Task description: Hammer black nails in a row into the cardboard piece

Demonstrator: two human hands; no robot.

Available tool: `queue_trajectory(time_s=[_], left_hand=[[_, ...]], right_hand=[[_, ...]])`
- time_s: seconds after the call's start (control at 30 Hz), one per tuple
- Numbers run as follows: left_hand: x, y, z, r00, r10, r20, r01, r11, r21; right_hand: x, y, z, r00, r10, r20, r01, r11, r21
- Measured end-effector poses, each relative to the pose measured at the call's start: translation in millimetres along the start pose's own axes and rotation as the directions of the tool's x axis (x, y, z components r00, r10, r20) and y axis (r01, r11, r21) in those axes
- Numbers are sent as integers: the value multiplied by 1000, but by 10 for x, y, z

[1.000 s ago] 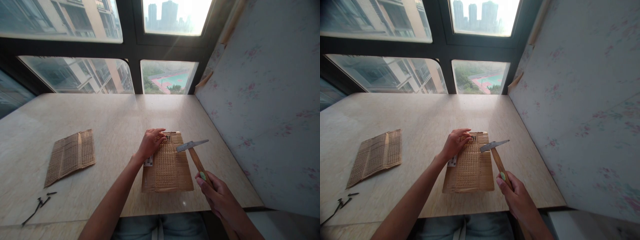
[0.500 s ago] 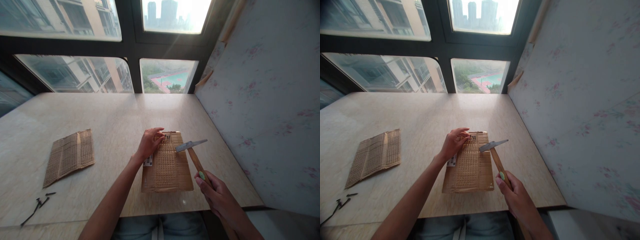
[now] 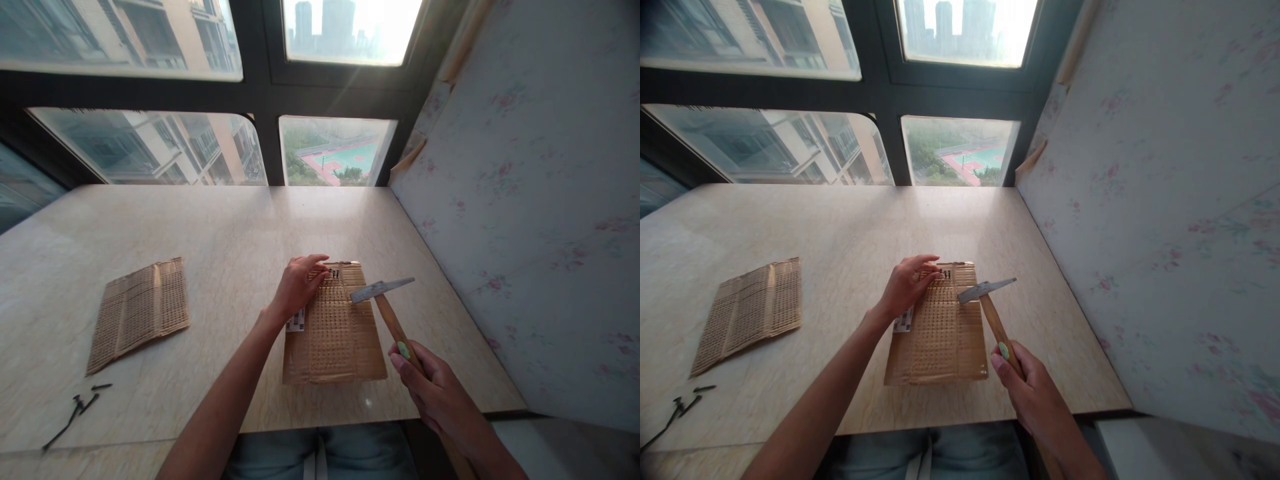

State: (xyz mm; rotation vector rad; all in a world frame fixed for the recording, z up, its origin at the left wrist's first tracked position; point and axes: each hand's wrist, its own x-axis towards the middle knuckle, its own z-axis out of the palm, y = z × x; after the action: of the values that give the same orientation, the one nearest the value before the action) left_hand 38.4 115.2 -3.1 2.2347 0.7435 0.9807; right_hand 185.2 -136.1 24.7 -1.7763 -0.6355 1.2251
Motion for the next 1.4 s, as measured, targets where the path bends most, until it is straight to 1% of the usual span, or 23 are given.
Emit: queue_trajectory(time_s=[0.2, 0.4, 0.5, 0.57, 0.63, 0.7, 0.77, 0.8, 0.87, 0.93, 1.0, 1.1, 1.13, 1.27, 1.4], left_hand=[[-4, 15, -18, 1000, -21, 5, 21, 1000, -17], [-11, 17, 3, 1000, -21, -2, 21, 1000, 1], [-21, 14, 13, 1000, -28, -1, 28, 1000, -7], [-32, 5, 20, 1000, -30, -3, 30, 999, -18], [-45, -10, 28, 999, -34, 1, 34, 999, -25], [-57, -27, 39, 999, -36, -2, 36, 999, -30], [-65, -42, 49, 999, -38, -12, 38, 999, -32], [-67, -46, 54, 999, -41, -19, 40, 999, -36], [-69, -48, 61, 999, -50, -18, 49, 997, -56], [-69, -44, 64, 998, -60, -6, 59, 995, -83], [-70, -38, 64, 998, -65, -5, 65, 994, -90], [-68, -34, 62, 998, -65, -17, 64, 996, -62], [-66, -34, 61, 998, -62, -17, 61, 997, -53], [-53, -34, 57, 999, -44, 0, 44, 998, -41], [-40, -16, 52, 998, -61, 5, 61, 996, -60]], right_hand=[[8, 22, 3, 1000, 10, 7, -10, 1000, 11], [0, -54, 23, 1000, -4, -7, 4, 1000, -8], [22, -165, 30, 998, -63, -27, 63, 998, -32], [57, -284, 36, 988, -149, -50, 143, 984, -108], [117, -426, 46, 962, -270, -44, 252, 936, -248], [200, -566, 62, 921, -389, -4, 353, 839, -415], [292, -677, 83, 889, -457, 36, 397, 729, -557], [335, -716, 93, 885, -462, 53, 394, 684, -614], [403, -759, 108, 897, -434, 84, 362, 611, -704], [440, -762, 113, 907, -405, 114, 345, 562, -752], [452, -744, 108, 902, -415, 121, 358, 559, -748], [457, -717, 90, 883, -460, 92, 384, 594, -707], [460, -714, 82, 881, -465, 86, 382, 591, -711], [478, -735, 57, 892, -438, 113, 356, 526, -772], [482, -752, 66, 870, -479, 118, 403, 550, -731]])
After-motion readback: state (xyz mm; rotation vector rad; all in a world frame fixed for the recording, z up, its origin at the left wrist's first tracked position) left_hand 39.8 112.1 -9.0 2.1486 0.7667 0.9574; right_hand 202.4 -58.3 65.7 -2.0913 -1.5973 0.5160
